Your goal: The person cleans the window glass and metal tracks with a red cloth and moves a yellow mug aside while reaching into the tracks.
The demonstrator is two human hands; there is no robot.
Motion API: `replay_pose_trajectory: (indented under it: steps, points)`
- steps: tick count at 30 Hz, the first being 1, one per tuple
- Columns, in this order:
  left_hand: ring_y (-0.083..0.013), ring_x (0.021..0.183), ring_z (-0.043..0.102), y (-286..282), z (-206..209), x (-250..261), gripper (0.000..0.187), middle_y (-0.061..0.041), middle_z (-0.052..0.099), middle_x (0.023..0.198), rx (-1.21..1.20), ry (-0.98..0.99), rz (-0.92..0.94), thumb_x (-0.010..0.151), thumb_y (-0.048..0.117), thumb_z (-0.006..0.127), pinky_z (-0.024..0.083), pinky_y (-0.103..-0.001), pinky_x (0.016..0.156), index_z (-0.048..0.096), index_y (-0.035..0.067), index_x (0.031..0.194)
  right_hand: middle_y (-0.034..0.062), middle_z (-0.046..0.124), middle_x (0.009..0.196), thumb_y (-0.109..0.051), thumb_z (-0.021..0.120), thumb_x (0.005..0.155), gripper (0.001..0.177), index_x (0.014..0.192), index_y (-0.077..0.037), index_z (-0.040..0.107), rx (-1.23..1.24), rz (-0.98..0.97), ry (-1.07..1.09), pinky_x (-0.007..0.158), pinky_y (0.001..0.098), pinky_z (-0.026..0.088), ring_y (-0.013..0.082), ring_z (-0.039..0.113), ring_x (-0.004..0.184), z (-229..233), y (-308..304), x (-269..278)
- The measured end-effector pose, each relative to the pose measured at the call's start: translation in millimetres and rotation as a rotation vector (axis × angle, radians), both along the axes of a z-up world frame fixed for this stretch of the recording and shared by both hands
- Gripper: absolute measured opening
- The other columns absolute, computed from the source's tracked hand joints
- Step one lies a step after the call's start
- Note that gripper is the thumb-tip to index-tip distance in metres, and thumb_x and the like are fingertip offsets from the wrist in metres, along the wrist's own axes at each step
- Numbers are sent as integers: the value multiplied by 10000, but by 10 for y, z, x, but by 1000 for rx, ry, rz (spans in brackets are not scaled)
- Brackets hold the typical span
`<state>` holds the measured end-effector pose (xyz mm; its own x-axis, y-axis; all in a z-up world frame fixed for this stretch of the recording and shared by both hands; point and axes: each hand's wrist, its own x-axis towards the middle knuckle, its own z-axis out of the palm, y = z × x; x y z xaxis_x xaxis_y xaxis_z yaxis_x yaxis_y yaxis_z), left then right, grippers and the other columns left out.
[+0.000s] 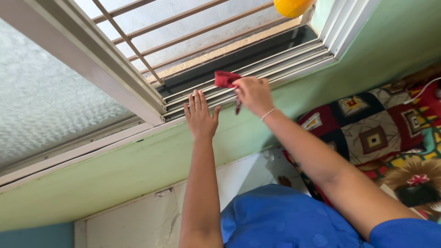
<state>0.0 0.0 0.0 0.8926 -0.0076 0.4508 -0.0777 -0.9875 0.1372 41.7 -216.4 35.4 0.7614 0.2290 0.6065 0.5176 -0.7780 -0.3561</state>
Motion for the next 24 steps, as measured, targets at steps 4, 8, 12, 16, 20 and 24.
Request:
replay_pose_trajectory:
  steps: [4, 8, 12, 16, 20, 24]
  points:
    - [-300, 1544, 274, -60, -29, 2, 781, -115, 338, 1666, 1, 4, 39, 1054, 608, 377, 152, -491, 1262, 325, 52, 1601, 11, 677, 1000, -312, 634, 998, 127, 995, -194, 681, -74, -176, -122, 846, 509, 428, 272, 624, 1004, -194, -620, 390]
    - [-297, 1548, 266, -126, 6, 4, 772, -110, 337, 1668, -25, 21, 68, 1065, 613, 315, 146, -487, 1266, 315, 62, 1606, 140, 658, 994, -328, 621, 1025, 255, 936, -93, 663, -231, -512, -65, 756, 571, 468, 354, 631, 936, -423, -1340, 1009]
    - [-302, 1550, 251, -155, 81, 4, 807, -120, 325, 1668, -43, 58, 74, 1061, 636, 271, 138, -481, 1263, 291, 52, 1618, 196, 664, 1052, -312, 593, 1146, 287, 1086, -34, 634, 236, -412, 87, 851, 535, 487, 424, 630, 987, -222, -1983, 1507]
    - [-307, 1520, 315, -199, 117, 29, 795, -135, 390, 1635, -40, 20, 91, 1073, 627, 257, 180, -482, 1243, 341, 37, 1599, 163, 693, 1025, -338, 676, 993, 366, 1192, -38, 617, 437, -106, 157, 880, 450, 539, 347, 685, 954, 91, -2050, 1475]
    - [-281, 1404, 508, -96, 192, 138, 627, -111, 584, 1471, -188, -26, 107, 1105, 523, 332, 334, -454, 1178, 521, 79, 1505, 229, 706, 1222, -518, 710, 776, 427, 1060, -202, 753, -319, -96, -355, 959, 557, 473, 417, 607, 1144, -37, -1633, 1212]
    - [-255, 1231, 602, 195, 339, 330, 485, -60, 694, 1286, -449, -81, 167, 1110, 430, 431, 424, -426, 1111, 591, 131, 1456, 190, 691, 1281, -459, 703, 875, 313, 1048, -205, 765, -317, -46, -84, 1017, 596, 458, 403, 573, 1218, -146, -1594, 1451]
